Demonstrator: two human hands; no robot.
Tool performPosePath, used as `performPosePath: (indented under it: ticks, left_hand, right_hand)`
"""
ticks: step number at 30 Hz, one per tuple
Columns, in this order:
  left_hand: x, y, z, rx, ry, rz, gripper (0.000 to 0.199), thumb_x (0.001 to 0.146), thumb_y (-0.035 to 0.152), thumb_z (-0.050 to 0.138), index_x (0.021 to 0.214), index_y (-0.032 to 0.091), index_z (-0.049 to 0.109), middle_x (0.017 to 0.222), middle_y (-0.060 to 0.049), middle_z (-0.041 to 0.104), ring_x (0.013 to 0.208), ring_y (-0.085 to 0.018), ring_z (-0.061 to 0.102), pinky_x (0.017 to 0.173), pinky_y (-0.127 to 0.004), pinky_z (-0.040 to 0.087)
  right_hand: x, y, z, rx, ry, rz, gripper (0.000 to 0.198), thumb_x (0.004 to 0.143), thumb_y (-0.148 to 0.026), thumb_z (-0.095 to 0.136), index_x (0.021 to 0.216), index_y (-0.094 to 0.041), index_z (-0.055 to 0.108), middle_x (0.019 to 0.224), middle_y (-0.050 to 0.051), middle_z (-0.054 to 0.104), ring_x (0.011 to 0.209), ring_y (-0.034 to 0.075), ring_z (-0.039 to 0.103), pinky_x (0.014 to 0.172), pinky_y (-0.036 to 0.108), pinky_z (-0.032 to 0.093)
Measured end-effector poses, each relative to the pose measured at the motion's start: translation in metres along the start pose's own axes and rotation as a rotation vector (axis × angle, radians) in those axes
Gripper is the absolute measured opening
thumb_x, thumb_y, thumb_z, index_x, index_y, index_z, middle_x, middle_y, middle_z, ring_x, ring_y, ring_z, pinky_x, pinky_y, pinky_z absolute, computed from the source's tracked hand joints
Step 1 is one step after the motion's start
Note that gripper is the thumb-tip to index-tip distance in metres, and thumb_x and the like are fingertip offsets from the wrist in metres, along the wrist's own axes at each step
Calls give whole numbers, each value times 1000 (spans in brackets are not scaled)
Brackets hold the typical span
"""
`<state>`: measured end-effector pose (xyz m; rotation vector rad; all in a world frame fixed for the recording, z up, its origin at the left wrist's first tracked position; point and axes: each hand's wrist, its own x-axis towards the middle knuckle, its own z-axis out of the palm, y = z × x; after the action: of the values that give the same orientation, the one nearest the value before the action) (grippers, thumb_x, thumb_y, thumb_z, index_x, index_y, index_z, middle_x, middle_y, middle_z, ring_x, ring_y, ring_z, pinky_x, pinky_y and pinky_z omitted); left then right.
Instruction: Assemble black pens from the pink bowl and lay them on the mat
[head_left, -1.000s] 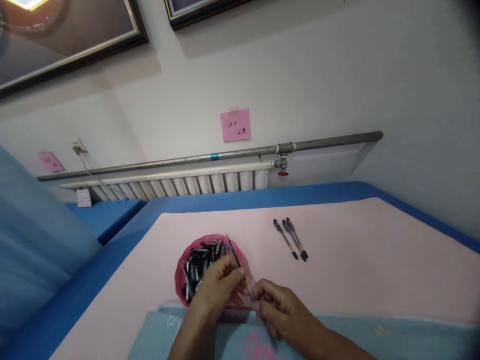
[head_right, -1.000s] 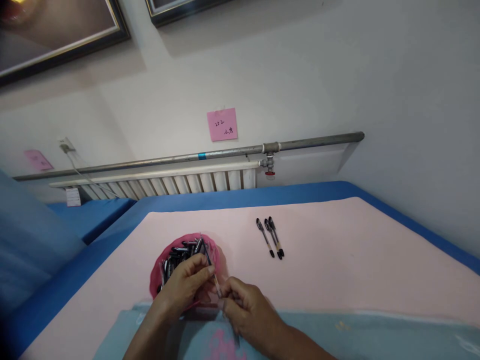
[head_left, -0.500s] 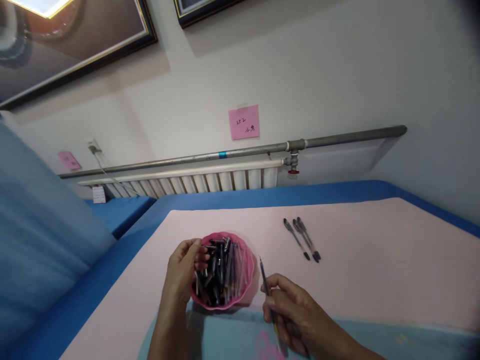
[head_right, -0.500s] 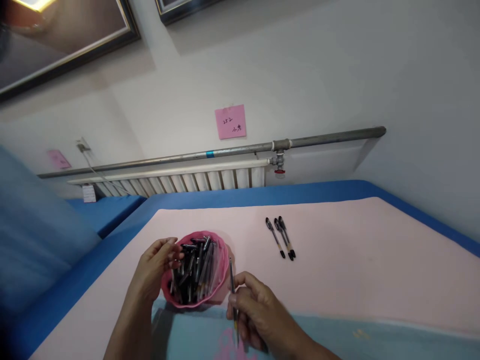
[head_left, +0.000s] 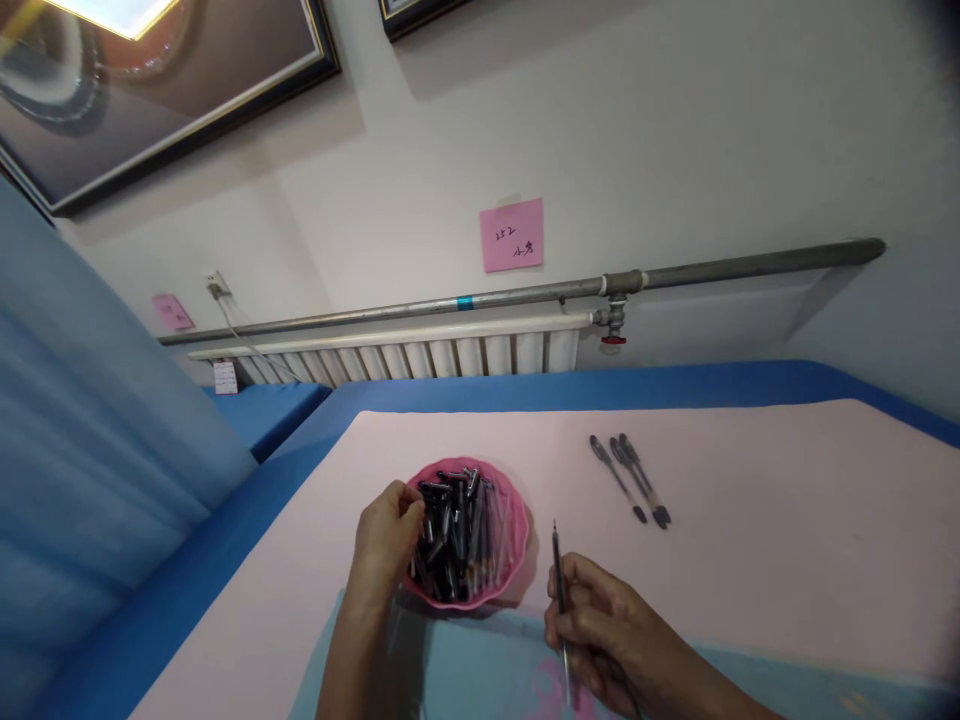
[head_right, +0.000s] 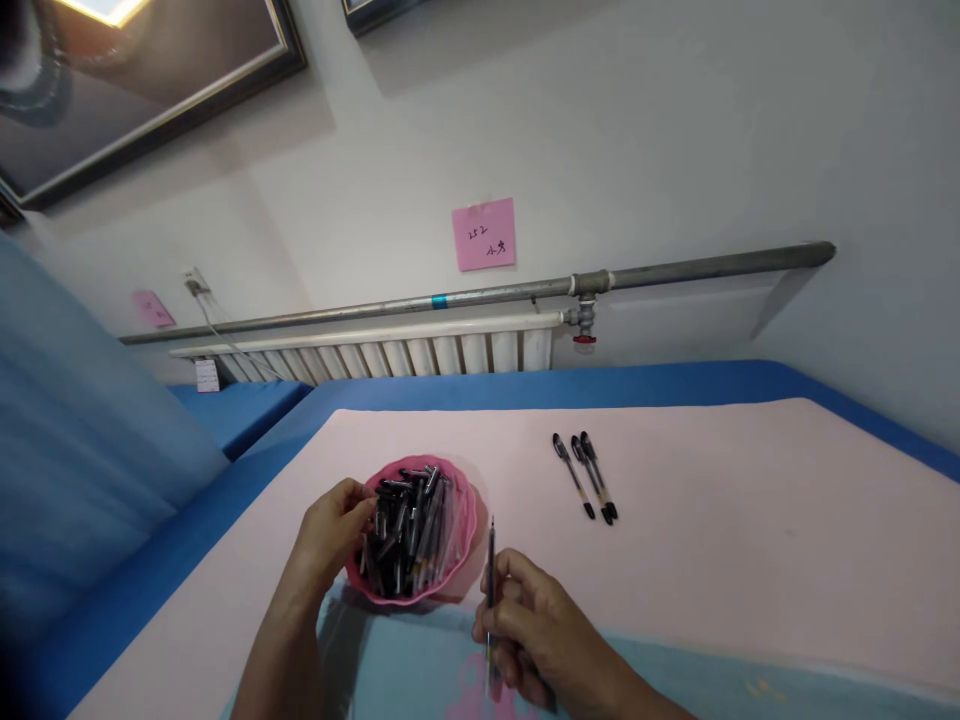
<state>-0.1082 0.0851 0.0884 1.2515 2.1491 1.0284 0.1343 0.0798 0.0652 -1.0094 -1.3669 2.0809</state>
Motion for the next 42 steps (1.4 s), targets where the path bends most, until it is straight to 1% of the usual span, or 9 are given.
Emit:
performPosePath:
  ticks: [10,12,15,17,20,24,29,36,42]
  left_hand:
    - [-2,8,-8,233,72,-9,12,73,16,46,72,19,58,68,-1,63,66,-14,56,59,-23,36]
    - [-5,9,-8,232,5,24,12,72,17,47,73,18,59,68,0,62,66,-14,56,59,-23,36]
    - [-13,15,-5,230,-207,85,6,68,21,54,70,19,59,64,2,61,61,-12,55,54,-22,34]
    - [-18,21,-1,332,-312,121,4,64,23,58,66,19,59,63,2,60,60,-13,54,54,-22,33]
    - [-21,28,5,571,-351,145,7,59,25,62,64,20,61,68,0,62,65,-15,56,61,-25,35]
    - [-20,30,11,712,-345,151,10,58,23,61,67,20,63,75,-3,66,76,-20,58,75,-32,35]
    - [-21,30,15,701,-301,171,11,60,18,57,68,20,64,81,-7,68,83,-26,60,80,-39,34]
    - [-24,37,13,785,-291,135,20,65,14,49,75,18,66,80,-11,69,85,-27,62,78,-37,37]
    - [-19,32,5,765,-207,82,21,71,18,44,81,18,63,86,-12,69,85,-28,62,72,-36,39]
  right_hand:
    - [0,-2,1,-51,-7,-15,6,67,-21,48,70,-20,43,48,-8,51,32,3,37,30,15,21]
    - [1,-2,2,-34,4,-18,8,66,-21,49,70,-20,42,53,-7,54,32,3,39,29,15,21]
    - [1,-3,3,-33,2,-14,8,65,-20,49,69,-21,42,49,-8,52,31,3,36,29,15,19]
    - [1,-4,2,-43,0,-4,8,65,-20,49,69,-21,42,43,-9,48,29,4,34,29,15,19]
    - [1,-5,2,-65,-7,13,8,66,-20,49,68,-21,41,40,-10,45,29,4,34,30,15,21]
    - [1,-2,0,-70,-17,12,8,67,-20,49,69,-21,41,42,-9,48,30,5,35,30,15,21]
    - [2,-1,0,-63,-28,-6,6,66,-20,48,70,-21,43,46,-8,51,30,4,35,29,15,21]
    - [1,-5,3,-62,-13,-11,8,66,-20,49,69,-21,42,39,-10,46,28,3,30,29,15,20]
    - [-1,-5,5,-57,-4,-11,9,65,-19,49,67,-22,41,36,-10,44,27,4,30,29,16,18]
